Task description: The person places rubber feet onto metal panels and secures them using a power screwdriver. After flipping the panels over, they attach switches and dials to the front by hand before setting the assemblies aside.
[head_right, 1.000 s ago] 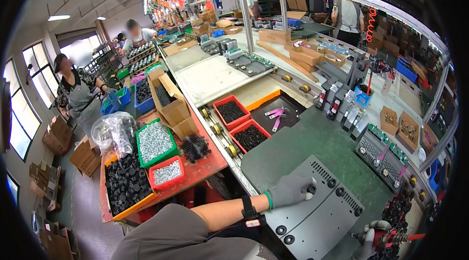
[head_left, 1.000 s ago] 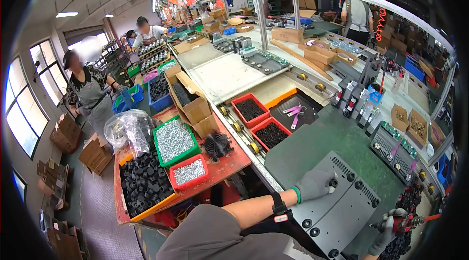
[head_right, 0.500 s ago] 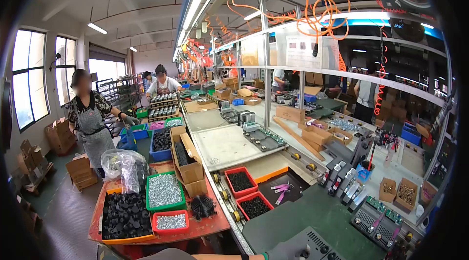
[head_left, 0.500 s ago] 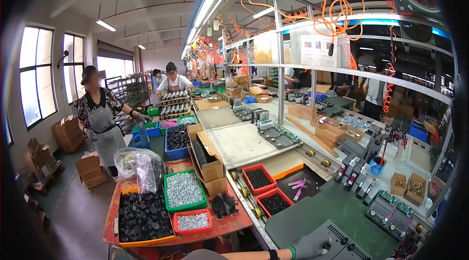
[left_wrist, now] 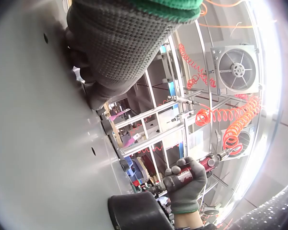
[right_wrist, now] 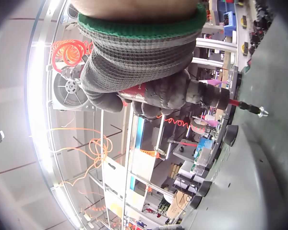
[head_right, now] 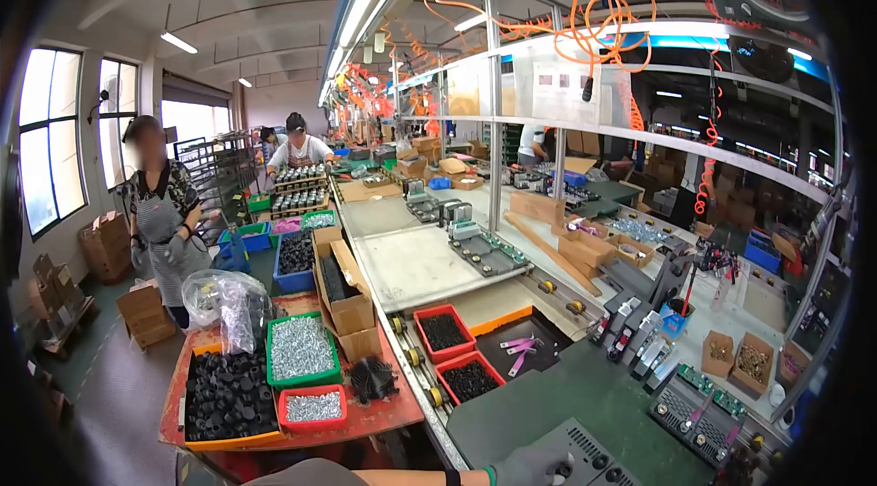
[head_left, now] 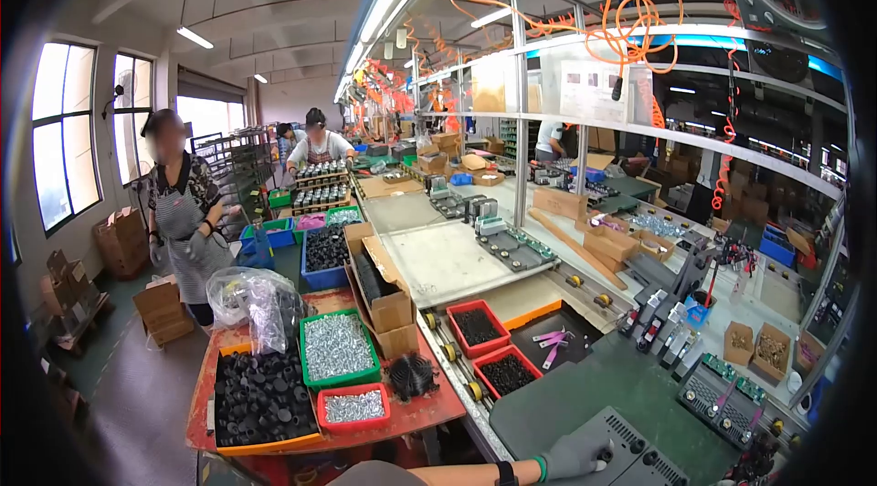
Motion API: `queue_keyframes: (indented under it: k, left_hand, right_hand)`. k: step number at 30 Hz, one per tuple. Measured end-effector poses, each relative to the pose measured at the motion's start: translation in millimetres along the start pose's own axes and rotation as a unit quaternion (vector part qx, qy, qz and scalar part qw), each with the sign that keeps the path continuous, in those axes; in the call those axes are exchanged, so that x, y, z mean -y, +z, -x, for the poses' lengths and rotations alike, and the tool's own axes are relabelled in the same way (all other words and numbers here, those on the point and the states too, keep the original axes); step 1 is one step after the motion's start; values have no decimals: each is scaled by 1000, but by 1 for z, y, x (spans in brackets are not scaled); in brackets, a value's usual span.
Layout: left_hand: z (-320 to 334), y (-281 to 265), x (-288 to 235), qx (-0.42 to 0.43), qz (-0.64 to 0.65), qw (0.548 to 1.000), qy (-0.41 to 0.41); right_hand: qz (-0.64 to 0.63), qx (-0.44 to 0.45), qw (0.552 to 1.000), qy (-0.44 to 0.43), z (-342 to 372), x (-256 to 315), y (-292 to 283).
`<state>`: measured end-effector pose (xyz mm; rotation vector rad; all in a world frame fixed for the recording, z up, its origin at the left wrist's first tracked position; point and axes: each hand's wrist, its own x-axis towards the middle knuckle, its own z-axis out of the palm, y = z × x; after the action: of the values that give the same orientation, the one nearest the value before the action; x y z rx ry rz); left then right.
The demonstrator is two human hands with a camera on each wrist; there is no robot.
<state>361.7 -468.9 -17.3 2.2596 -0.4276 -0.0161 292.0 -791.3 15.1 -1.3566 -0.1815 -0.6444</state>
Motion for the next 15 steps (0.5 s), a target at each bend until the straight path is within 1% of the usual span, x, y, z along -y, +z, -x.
queue_keyframes:
  k: [2, 4, 6, 7, 9, 10, 12, 13, 15]
  left_hand:
    - [-1, 4, 4, 6, 9, 1000, -6]
    - [0, 0, 3, 5, 14, 1000, -12]
    - [-1, 0, 0, 4, -21, 1000, 0]
    - [-1, 1, 0, 6, -17, 1000, 0]
    - [-1, 3, 2, -20, 14, 1000, -2]
    - [-2, 4, 3, -17, 18, 1000, -3]
    - [-2, 4, 4, -13, -24, 1000, -5]
    - [-2, 4, 3, -10, -18, 1000, -8]
    - [0, 3, 1, -34, -4, 999, 0]
  right_hand:
    - [8, 15, 1000, 16, -2, -7, -10]
    - [22, 24, 999, 13, -3, -10, -11]
    - [27, 25, 999, 21, -4, -11, -11]
    - [33, 24, 999, 29, -4, -10, -13]
    - [38, 22, 998, 35, -4, -11, -16]
    - [36, 22, 998, 37, -4, -14, -17]
    - [33, 21, 998, 45, -6, -18, -18]
    - [33, 21, 998, 50, -5, -19, -20]
    - [22, 27, 998, 49, 0, -11, -24]
